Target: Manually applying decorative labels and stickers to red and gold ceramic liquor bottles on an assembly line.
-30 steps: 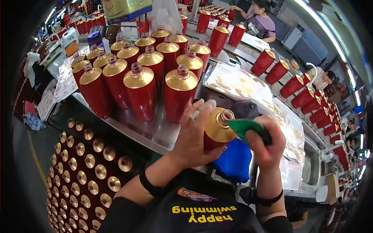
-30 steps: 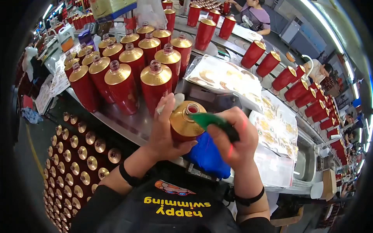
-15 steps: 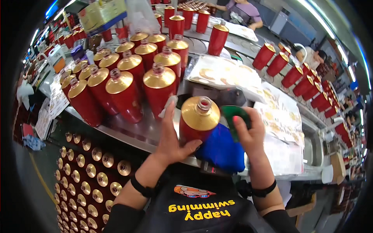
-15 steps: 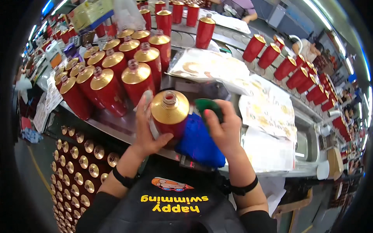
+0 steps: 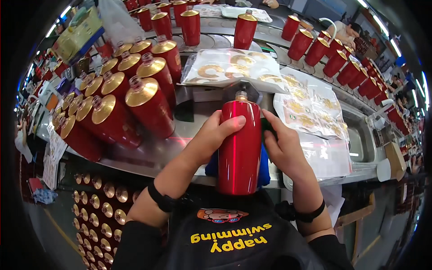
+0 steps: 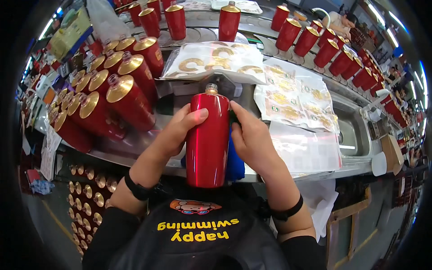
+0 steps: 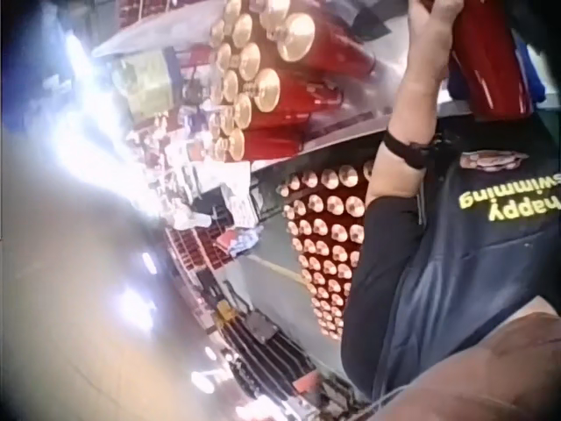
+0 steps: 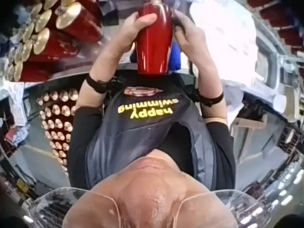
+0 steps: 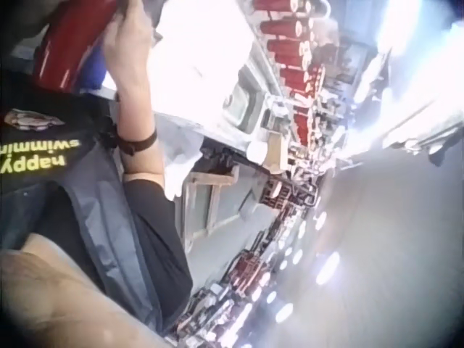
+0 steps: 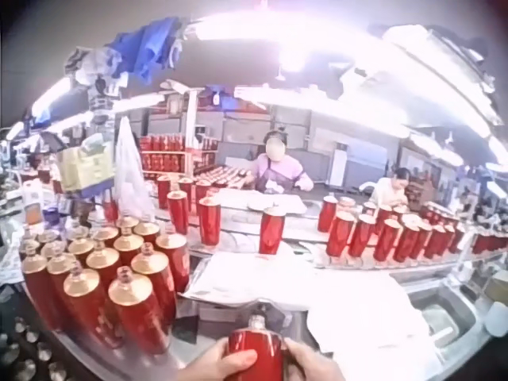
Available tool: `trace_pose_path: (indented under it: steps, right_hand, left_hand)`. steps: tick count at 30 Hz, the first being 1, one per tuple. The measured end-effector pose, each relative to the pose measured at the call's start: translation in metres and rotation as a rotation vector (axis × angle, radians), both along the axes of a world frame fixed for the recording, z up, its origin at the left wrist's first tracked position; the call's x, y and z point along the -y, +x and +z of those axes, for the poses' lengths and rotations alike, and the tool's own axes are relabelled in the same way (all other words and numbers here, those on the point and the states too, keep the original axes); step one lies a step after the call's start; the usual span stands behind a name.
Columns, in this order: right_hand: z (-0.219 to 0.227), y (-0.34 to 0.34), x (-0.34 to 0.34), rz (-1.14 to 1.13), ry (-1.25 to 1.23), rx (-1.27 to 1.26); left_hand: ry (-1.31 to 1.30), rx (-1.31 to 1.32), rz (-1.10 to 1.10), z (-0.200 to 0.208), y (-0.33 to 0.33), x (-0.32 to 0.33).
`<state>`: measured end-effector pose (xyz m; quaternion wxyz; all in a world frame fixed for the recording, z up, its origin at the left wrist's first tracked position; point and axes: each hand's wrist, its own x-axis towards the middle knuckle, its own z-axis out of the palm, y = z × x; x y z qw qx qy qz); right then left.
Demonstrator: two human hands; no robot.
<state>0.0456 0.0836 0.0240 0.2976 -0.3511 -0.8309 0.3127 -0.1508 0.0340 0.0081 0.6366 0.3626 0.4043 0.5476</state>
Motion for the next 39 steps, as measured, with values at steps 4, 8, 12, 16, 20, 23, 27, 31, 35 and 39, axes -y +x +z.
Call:
trace_pose_path:
  steps: [4,8,12,16,20,23,27,31,35,39]
  right_hand:
    - [-0.015,0.002,-0.015,0.013,-0.081,0.053]
    - [-0.021,0.013,-0.030,0.008,0.023,-0.002]
    - [-0.027,0.064,-0.066,-0.012,0.190,-0.072]
    - [-0.036,0.157,-0.140,-0.195,0.387,0.228]
    - [-0.050,0.243,-0.220,-0.469,0.343,0.782]
    - [-0.059,0.282,-0.262,-0.513,0.277,0.875]
    - [-0.073,0.292,-0.318,-0.535,0.179,0.929]
    - [-0.090,0.293,-0.358,-0.625,-0.065,0.878]
    - [-0.104,0.306,-0.369,-0.739,-0.114,0.736]
    - [-0.108,0.315,-0.362,-0.754,-0.322,0.332]
  left_hand:
    - [-0.014,-0.027,0.018,-0.023,0.005,-0.023]
    - [-0.041,0.037,0.137,-0.029,0.006,-0.040]
    - [0.011,0.073,0.101,-0.034,0.007,-0.036]
    - [0.028,-0.010,0.106,-0.043,0.005,-0.029]
    - [0.059,-0.064,0.124,-0.052,0.003,-0.029]
    - [0.092,-0.105,0.138,-0.057,0.002,-0.029]
    - [0.094,-0.121,0.164,-0.063,0.001,-0.026]
    - [0.089,-0.161,0.190,-0.064,0.000,-0.025]
    - [0.055,-0.128,0.163,-0.063,0.001,-0.024]
    - [0.032,-0.072,0.126,-0.063,0.001,-0.025]
